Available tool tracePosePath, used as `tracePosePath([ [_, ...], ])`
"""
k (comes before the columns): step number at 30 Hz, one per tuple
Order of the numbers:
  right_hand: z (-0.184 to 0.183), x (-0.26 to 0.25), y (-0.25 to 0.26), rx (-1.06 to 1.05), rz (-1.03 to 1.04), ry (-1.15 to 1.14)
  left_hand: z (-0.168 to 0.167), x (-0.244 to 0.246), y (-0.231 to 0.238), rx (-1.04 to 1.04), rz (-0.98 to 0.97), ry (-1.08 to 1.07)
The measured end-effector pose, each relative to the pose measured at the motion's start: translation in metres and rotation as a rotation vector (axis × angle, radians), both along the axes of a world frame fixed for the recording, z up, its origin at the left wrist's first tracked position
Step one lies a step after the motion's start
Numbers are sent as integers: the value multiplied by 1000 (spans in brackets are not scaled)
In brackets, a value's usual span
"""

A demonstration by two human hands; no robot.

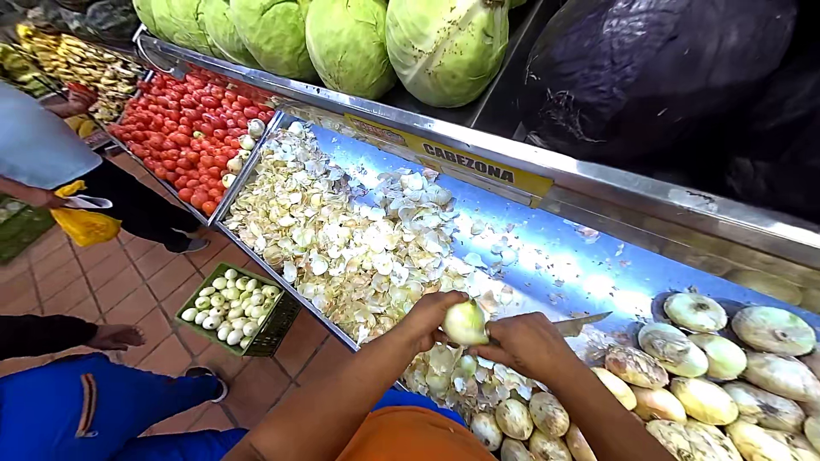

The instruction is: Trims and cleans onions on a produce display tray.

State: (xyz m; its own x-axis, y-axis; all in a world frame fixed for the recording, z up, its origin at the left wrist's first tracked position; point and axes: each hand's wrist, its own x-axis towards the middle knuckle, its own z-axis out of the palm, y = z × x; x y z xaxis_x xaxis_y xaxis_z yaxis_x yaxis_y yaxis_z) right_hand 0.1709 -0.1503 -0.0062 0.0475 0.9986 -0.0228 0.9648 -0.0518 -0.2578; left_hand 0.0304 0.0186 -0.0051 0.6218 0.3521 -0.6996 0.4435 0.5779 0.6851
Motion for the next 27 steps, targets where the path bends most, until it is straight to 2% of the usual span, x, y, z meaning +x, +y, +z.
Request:
tracePosePath([
  [2,-3,-11,-2,-77,76,4,-4,1,5,-137,149,-37],
  [4,-10,-16,-2,-264,73,7,-3,0,10,-211,182,-57],
  [7,-7,-10,-4,-634,-101,80,1,-3,11,-246,116,-61],
  [9,0,2,-9,-757,-166,192,2,-4,12,-233,135,-77],
  [13,27,4,-15,-574,-213,381,0,-7,9,-244,185,-106],
  [18,60,-3,-17,-577,-258,270,1,-8,2,-184,178,-110],
  [22,39,-14,-6,-308,-361,185,4,-8,-9,-112,155,-94],
  [27,24,-25,2,-261,-428,105,4,-8,-24,-62,216,-38],
])
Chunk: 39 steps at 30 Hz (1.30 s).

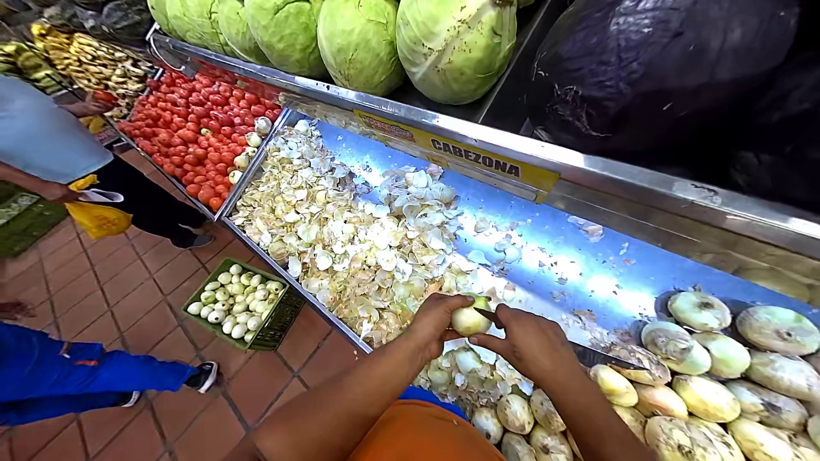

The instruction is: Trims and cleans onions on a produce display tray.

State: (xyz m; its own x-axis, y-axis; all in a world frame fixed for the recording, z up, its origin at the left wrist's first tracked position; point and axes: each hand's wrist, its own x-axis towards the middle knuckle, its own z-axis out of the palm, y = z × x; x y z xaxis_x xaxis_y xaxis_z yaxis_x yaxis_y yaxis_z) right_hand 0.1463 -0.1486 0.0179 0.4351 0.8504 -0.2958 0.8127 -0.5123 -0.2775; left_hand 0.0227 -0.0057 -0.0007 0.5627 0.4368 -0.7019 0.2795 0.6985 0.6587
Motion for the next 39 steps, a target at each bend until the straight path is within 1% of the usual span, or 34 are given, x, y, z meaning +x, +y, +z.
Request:
tracePosePath([
  [4,-21,-9,-7,86,82,-111,-2,0,-4,8,24,29],
  [8,-22,-18,-14,68,220,-96,-4,-3,-6,-19,48,25],
  [10,-26,-27,-15,-33,305,-44,-5,-4,-7,-79,82,7],
  [12,-33,-29,-16,-140,321,-6,-5,-4,-5,-131,91,-13],
  [13,-32,-27,-17,-183,314,28,-5,-4,-3,-141,81,-18],
  [15,-22,-16,-22,-223,331,175,-6,-6,1,-138,60,-34],
  [16,-15,-7,-27,-200,348,281,-6,-9,3,-129,43,-44],
  [17,-9,2,-33,-132,339,400,-7,-11,4,-114,26,-47],
  [19,-6,20,-41,98,195,628,-7,-15,8,-60,-14,-36],
  [20,-9,27,-43,218,104,676,-8,-17,9,-18,-46,-27],
  [21,-12,33,-43,300,32,653,-8,-18,10,24,-82,-26],
  [22,-15,38,-42,334,2,580,-7,-19,10,50,-109,-38],
  [24,-19,41,-39,349,36,443,-2,-19,7,63,-151,-75],
  [26,-19,39,-34,375,78,436,-1,-19,5,43,-176,-104],
  [28,-18,36,-26,402,70,471,-1,-19,2,24,-187,-123],
  [30,-20,29,-17,448,-23,543,0,-19,1,23,-219,-132],
  [32,-24,21,-11,490,-124,728,1,-19,-1,16,-220,-126],
  [34,-26,14,-11,522,-159,940,3,-20,-2,-27,-152,-125],
  [35,-27,11,-14,529,-152,1011,2,-22,-2,-48,-118,-137],
  [37,-29,9,-22,494,-88,1037,-1,-26,0,-82,-66,-182],
  [39,-26,11,-27,459,-19,923,-3,-28,2,-85,-59,-213],
])
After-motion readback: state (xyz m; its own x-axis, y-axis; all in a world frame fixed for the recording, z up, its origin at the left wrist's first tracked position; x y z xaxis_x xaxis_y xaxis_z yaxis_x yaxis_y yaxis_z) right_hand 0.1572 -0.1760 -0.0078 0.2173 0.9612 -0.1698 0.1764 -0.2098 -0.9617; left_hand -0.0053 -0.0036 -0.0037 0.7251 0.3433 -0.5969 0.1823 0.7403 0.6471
